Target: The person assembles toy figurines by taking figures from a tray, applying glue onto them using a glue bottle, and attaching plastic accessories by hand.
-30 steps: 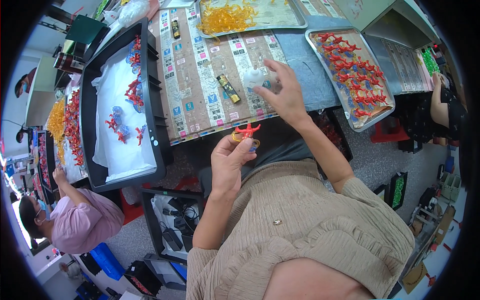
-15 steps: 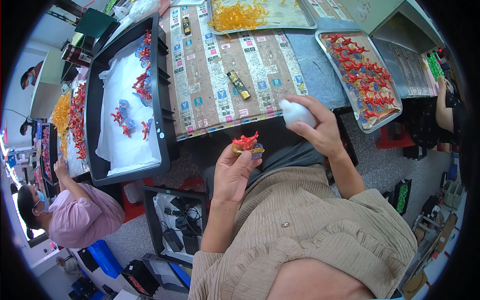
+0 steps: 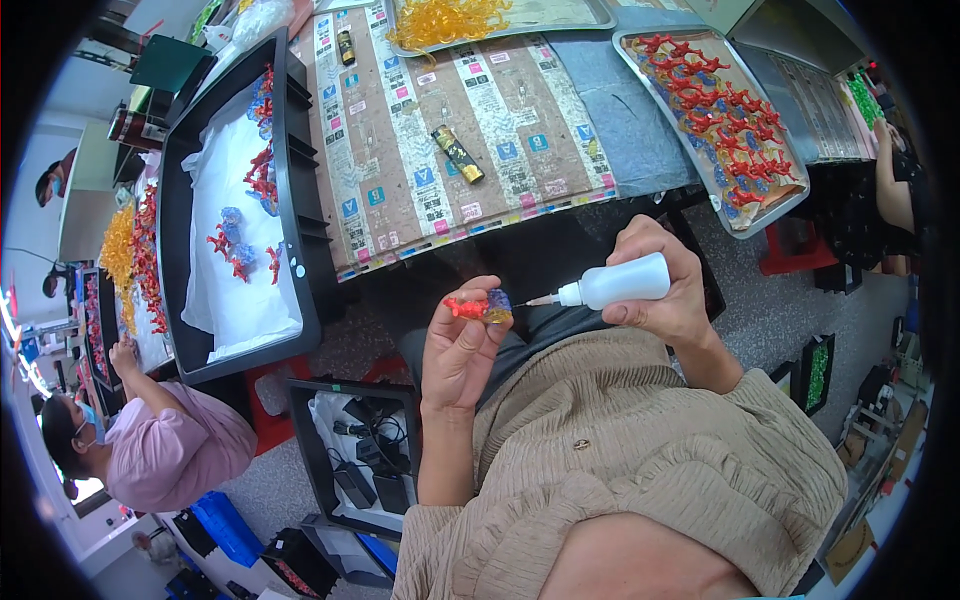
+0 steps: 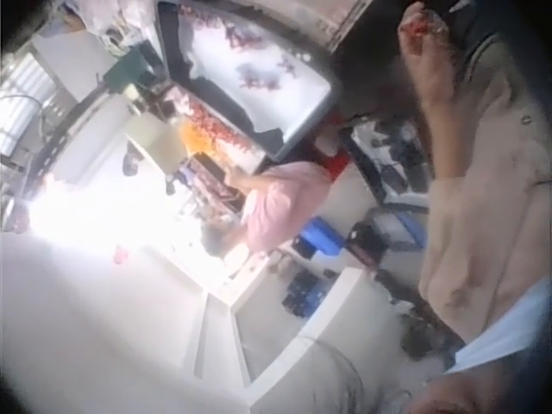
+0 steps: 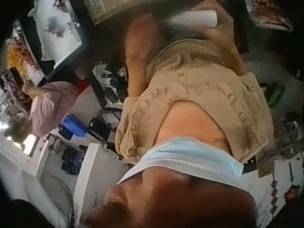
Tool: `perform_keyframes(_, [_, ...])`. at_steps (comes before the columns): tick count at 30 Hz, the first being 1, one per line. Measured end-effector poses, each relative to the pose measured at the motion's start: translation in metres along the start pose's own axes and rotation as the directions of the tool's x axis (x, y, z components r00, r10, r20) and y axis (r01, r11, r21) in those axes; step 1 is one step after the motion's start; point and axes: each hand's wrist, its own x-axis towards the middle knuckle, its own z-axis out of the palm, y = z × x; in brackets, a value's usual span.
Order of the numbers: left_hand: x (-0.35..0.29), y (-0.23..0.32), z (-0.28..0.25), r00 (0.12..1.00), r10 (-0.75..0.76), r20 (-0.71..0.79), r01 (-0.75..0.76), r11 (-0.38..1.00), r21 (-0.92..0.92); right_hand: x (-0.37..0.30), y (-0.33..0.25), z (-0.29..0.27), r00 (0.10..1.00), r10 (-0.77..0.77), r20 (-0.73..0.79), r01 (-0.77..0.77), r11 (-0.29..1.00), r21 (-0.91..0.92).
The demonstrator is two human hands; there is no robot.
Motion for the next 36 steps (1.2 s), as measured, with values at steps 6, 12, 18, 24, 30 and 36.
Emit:
perform_keyframes(6, [-0.003,0.000,-0.004,0.995,0.093,0.034,-0.097,0.982,0.163,-0.004,-0.002,0.003,0.998,-0.047,0.033,0.051,0.990,-0.129])
perform_keyframes(12, [-0.003,0.000,0.005,0.988,0.155,-0.013,-0.140,0.922,0.361,-0.005,-0.004,0.003,0.999,-0.017,0.037,0.026,0.972,-0.232])
perform_keyframes(18, [0.000,-0.001,0.006,0.987,0.161,-0.018,-0.140,0.902,0.408,-0.007,-0.002,0.002,1.000,0.007,0.016,-0.003,0.966,-0.260])
perform_keyframes(24, [0.000,-0.003,0.006,0.987,0.161,-0.016,-0.140,0.900,0.413,-0.006,0.001,0.003,1.000,0.008,0.021,-0.003,0.965,-0.261])
perform_keyframes(30, [0.000,-0.005,0.004,0.988,0.149,-0.030,-0.124,0.904,0.410,-0.006,0.002,0.003,0.999,0.024,0.020,-0.018,0.959,-0.282])
perform_keyframes(36, [-0.002,-0.007,0.003,0.990,0.137,-0.029,-0.115,0.911,0.395,-0.006,0.001,0.004,0.999,0.040,0.032,-0.028,0.948,-0.316])
